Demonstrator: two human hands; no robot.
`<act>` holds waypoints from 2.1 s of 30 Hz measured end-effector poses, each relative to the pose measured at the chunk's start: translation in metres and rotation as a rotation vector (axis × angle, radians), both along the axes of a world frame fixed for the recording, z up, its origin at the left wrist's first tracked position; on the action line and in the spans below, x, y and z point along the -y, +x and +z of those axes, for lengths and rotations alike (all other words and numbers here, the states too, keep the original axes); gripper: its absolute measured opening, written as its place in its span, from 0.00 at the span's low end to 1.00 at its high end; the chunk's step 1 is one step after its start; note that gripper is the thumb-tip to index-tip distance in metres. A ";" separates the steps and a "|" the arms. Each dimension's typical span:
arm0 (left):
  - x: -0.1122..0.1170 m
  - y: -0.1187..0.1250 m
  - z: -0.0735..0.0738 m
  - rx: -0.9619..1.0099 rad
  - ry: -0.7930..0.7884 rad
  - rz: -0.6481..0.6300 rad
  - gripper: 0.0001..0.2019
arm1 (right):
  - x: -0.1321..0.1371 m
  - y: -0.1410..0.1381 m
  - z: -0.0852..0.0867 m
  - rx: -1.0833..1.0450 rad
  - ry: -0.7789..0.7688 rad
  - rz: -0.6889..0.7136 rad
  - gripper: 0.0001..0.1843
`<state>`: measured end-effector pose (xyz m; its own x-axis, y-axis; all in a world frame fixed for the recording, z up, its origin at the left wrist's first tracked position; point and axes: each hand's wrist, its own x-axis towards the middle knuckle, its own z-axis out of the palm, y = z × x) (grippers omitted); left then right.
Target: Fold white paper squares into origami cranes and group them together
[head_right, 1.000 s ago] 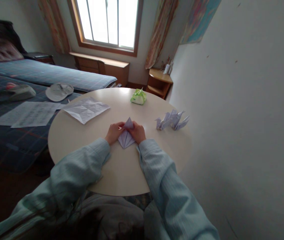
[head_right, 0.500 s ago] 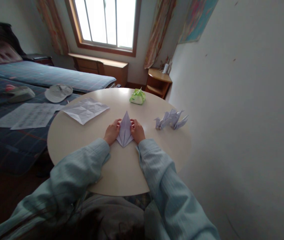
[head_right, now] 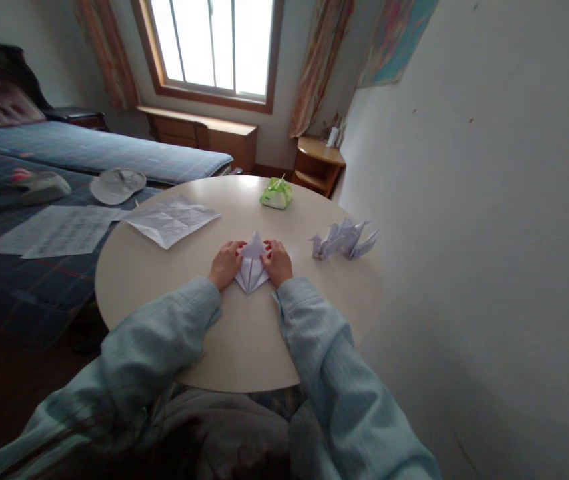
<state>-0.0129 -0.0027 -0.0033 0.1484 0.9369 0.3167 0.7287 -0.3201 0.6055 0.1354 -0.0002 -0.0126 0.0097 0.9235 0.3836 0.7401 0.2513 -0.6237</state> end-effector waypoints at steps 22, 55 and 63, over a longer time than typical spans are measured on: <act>0.009 0.003 0.000 -0.329 0.062 -0.131 0.19 | 0.001 0.001 0.001 -0.041 -0.043 -0.059 0.18; 0.006 0.003 0.004 -0.164 0.103 -0.170 0.17 | -0.013 0.003 -0.011 -0.672 -0.161 -0.177 0.20; 0.012 0.006 -0.002 -0.240 0.104 -0.371 0.32 | -0.004 0.000 0.005 -0.796 -0.118 -0.175 0.19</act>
